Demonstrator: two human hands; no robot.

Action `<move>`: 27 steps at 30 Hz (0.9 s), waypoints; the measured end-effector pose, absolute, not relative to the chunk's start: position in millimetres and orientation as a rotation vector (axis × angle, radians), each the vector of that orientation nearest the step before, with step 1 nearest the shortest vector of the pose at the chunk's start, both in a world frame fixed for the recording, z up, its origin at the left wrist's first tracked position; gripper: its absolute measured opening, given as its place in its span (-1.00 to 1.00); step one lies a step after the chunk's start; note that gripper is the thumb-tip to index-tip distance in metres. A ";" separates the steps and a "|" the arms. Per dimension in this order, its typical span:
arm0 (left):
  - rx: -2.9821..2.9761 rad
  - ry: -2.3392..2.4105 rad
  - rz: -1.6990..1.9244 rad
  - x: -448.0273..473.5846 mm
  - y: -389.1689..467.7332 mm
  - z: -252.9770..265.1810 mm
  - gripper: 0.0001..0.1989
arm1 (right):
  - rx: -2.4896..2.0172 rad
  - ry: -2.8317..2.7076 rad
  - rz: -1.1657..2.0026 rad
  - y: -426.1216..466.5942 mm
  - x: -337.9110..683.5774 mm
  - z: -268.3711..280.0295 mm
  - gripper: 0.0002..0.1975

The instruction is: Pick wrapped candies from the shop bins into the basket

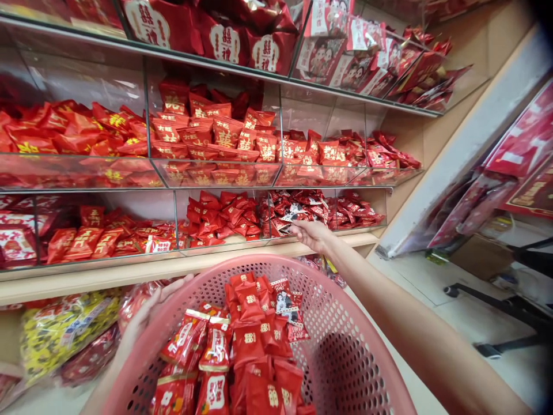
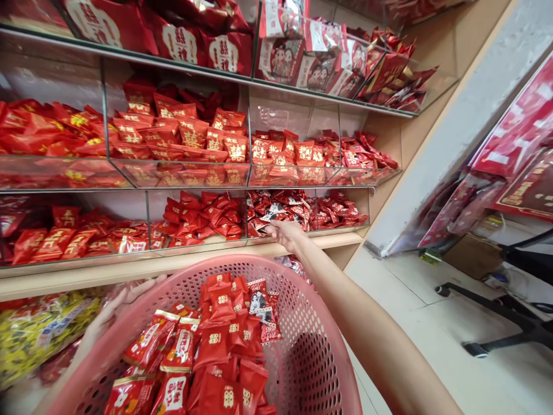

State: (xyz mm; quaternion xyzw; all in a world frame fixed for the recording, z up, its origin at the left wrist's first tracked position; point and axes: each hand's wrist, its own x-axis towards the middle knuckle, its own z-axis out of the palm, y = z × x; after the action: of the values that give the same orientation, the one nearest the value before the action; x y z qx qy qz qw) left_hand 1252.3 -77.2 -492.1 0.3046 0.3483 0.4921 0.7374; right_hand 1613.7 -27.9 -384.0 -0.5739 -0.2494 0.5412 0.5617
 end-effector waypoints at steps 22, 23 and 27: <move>0.862 0.802 1.052 1251.3 -83.1 -490.0 -0.60 | -1.826 -1.197 1.565 -175.9 1608.9 -395.9 -0.77; 0.873 0.802 1.046 1251.7 -84.2 -488.4 -0.61 | -1.888 -1.205 1.561 -176.8 1606.9 -397.3 -0.76; 0.854 0.806 1.022 1251.4 -86.2 -485.9 -0.60 | -2.130 -1.213 1.534 -176.7 1596.8 -401.5 -0.70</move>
State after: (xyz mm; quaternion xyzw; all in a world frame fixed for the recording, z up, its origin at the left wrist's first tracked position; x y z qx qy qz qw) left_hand 1251.4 -86.2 -485.9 0.3854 0.3634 0.4608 0.7121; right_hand 1596.8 -176.7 -401.5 -0.7308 -0.4162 0.5264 0.1249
